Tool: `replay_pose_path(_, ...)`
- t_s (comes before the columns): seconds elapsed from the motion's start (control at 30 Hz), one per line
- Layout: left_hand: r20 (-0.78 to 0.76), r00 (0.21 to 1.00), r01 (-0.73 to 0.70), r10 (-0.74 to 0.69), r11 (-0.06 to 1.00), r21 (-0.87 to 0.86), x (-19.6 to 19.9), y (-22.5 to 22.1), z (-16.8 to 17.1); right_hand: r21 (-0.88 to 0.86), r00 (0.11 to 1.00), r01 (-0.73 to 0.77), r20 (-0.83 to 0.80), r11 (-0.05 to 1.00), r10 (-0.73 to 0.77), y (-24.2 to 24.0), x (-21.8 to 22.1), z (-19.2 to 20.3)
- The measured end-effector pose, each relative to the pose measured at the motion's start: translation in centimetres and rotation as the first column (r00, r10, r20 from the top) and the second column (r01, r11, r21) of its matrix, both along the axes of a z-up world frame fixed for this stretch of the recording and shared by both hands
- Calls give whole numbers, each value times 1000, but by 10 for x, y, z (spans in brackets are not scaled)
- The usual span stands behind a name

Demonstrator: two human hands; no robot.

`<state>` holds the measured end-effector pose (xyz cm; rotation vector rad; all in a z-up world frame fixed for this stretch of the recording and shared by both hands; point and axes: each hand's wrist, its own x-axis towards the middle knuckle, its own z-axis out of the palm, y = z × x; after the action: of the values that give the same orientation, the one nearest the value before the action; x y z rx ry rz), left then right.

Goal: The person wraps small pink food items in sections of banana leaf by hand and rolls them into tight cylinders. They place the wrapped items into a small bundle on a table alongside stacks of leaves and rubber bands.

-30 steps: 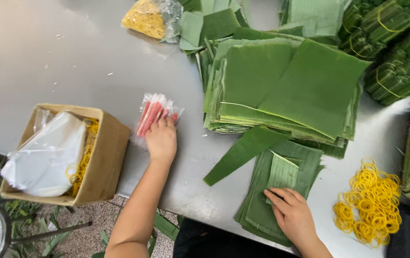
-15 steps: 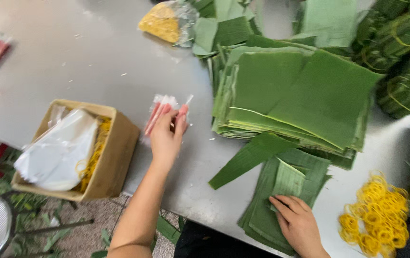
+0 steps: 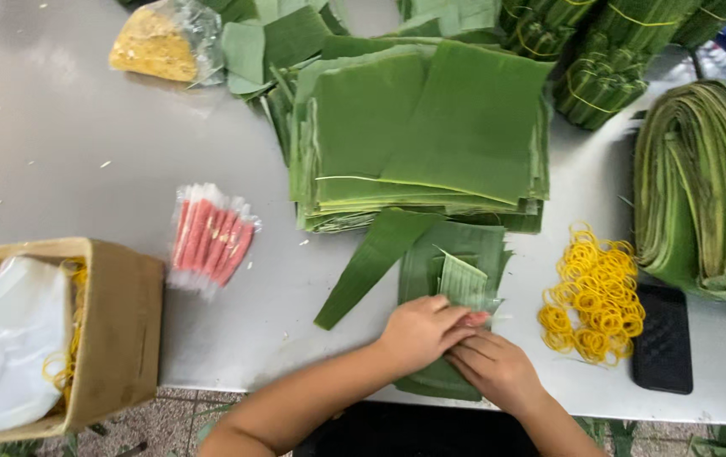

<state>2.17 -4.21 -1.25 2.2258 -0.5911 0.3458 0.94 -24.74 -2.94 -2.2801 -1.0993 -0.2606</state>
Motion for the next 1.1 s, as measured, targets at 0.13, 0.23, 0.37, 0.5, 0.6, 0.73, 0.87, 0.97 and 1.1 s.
replay_pose_path(0.13,-221,973,57,-70,996,-66,1,12,-9,176,998,58,17,983,-62,-7,-1,11)
replay_pose_path(0.23,-236,968,86,-82,996,6,8,13,-6,80,988,103,106,991,-111,-6,10,24)
replay_pose_path(0.37,-124,990,73,-66,996,57,8,18,3,-52,994,103,47,993,-100,-3,18,36)
replay_pose_path(0.5,219,951,160,-217,954,252,-11,27,8,-98,986,149,-61,984,-155,-2,18,35)
replay_pose_path(0.6,-21,982,187,-187,963,194,-14,25,5,-186,977,108,-162,977,-139,-3,24,31)
replay_pose_path(0.73,-293,940,196,-172,979,56,2,28,0,-184,933,112,-319,977,-167,-9,33,29)
replay_pose_path(0.87,22,998,61,-66,981,182,8,36,6,-223,994,78,-61,972,-94,-6,32,36)
replay_pose_path(0.97,268,935,152,-234,943,295,-4,36,11,-280,992,105,102,954,-79,5,29,38)
replay_pose_path(1.1,48,906,396,-421,881,260,-17,24,10,-283,980,185,-23,941,-200,11,34,36)
